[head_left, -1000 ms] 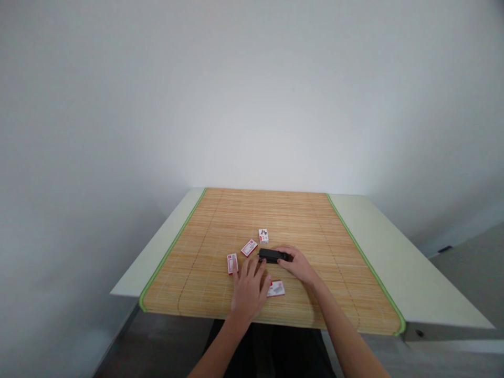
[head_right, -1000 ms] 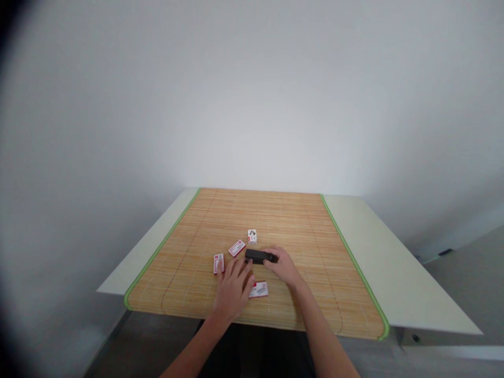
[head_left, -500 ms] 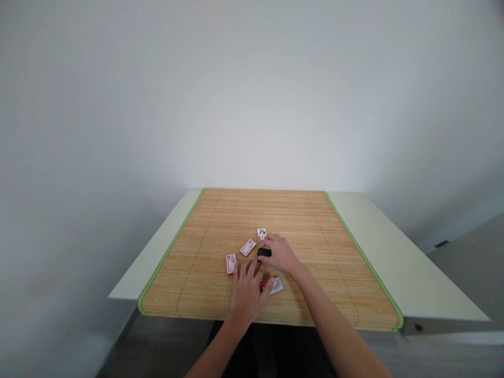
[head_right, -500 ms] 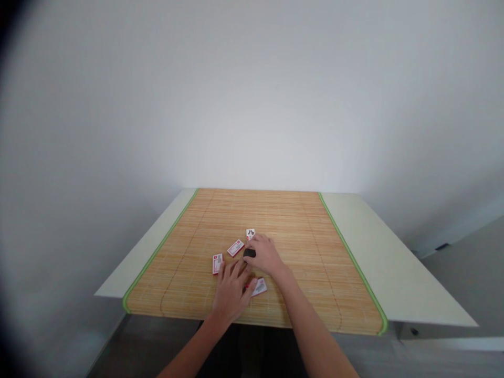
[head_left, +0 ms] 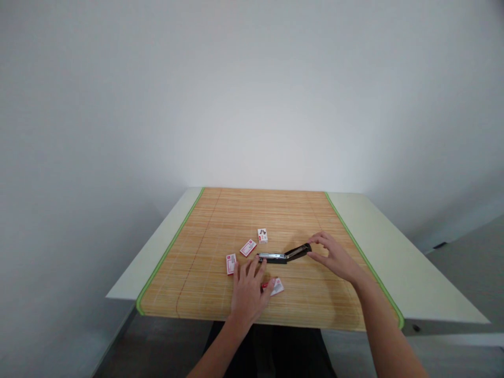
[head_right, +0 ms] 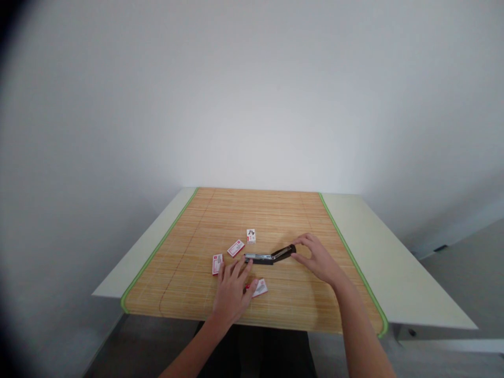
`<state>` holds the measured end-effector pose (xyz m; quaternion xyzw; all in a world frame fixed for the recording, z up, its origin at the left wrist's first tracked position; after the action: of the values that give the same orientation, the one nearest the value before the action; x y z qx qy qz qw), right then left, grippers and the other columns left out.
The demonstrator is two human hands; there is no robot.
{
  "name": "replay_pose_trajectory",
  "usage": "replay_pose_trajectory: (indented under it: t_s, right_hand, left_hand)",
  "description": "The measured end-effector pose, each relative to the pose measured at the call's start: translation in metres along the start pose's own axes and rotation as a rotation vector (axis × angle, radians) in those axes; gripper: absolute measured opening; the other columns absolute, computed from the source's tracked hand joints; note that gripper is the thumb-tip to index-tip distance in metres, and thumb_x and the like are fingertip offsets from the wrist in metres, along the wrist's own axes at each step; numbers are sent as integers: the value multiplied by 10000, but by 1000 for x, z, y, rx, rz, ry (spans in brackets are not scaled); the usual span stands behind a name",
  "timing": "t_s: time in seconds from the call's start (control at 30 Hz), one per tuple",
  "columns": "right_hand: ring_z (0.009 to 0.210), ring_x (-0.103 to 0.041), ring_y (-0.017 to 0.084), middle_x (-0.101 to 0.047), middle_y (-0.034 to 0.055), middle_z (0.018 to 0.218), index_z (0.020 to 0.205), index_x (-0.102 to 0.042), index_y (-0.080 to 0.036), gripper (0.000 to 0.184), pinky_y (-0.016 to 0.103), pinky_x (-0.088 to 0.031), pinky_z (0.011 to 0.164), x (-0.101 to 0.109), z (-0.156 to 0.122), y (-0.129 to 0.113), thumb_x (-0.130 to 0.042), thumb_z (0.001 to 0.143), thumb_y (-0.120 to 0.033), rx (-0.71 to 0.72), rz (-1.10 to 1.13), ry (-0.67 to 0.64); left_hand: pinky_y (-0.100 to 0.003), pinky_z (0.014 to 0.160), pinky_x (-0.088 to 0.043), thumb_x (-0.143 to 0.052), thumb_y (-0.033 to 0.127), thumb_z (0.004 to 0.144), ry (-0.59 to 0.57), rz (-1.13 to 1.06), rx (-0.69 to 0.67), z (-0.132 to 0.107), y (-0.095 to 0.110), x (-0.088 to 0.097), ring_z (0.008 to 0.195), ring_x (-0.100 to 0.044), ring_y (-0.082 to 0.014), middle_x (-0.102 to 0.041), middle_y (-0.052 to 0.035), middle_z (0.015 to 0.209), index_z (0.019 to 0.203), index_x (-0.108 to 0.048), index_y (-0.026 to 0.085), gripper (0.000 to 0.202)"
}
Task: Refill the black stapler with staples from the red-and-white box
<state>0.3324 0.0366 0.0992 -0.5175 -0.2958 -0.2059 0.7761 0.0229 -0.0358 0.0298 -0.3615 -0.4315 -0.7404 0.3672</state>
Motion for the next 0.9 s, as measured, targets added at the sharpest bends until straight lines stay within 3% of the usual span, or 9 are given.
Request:
replay_pose_trajectory:
  t_s: [0.13,0.23,0.33,0.43,0.6,0.73,0.9]
  right_hand:
    - [1119,-625,284,-654,81,1196,1126,-715,-287,345,442,-535,924,-5,-27,41,-701,870,-517,-131,-49,-55]
    - [1135,-624,289,-639,87,1247,1196,-687,-296,394,436,-554,884,-8,-37,51,-675,885,-537,-191,-41,-46]
    - [1181,-608,301,-641,80,1273,1245,-670,-317,423,477,-529,969,-6,-34,36,-688,884,-538,-149,-50,38]
    - [1270,-562,302,-641,71,1305,1230,-693,-335,372,512,-431,1116,-14,-20,1,-709,895,-495,-6,-96,109]
    - [1421,-424,352,-584,67,1432,1147,-755,-344,366,596,-277,1204,-76,0,-49,-822,803,-450,137,-226,-56]
    - [1494,-309,399,-529,67,1507,1166,-762,-355,437,689,-123,1214,-114,3,-56,-859,749,-443,83,-289,-72]
    - [1510,-281,399,-522,66,1520,1160,-760,-349,393,715,-100,1199,-130,2,-53,-836,776,-380,48,-269,-67]
  left_hand:
    - [-648,1252,-204,-548,548,990,17,11,15,0,1,1,1419,-437,-336,-458,-39,1598,1528,-476,349,578]
    - [-650,1251,-207,-556,560,982,17,16,9,0,2,2,1418,-440,-339,-464,-45,1594,1529,-477,346,592]
    - [-658,1248,-205,-593,534,968,8,9,-10,0,3,3,1423,-433,-349,-466,-52,1592,1533,-471,347,608]
    - [-673,1244,-198,-621,513,954,3,-5,-10,0,3,4,1417,-438,-365,-467,-56,1591,1535,-469,346,624]
    - [-674,1255,-172,-630,379,954,14,-27,-4,0,4,3,1429,-431,-358,-470,-49,1589,1534,-468,347,604]
    - [-675,1255,-178,-633,301,935,15,-35,-7,1,5,4,1416,-450,-357,-497,-51,1567,1503,-513,337,582]
    - [-662,1261,-180,-620,304,938,19,-24,-2,0,4,4,1413,-456,-340,-486,-46,1577,1496,-521,338,567]
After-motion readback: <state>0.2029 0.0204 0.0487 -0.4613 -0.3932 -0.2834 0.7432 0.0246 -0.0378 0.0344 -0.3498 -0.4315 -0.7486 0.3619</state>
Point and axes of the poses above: each hand's wrist, its own z-axis towards the middle knuckle, its own x-axis out of the back of the hand, y = z × x, the point moved 2 cm from there along z, towards the middle knuckle
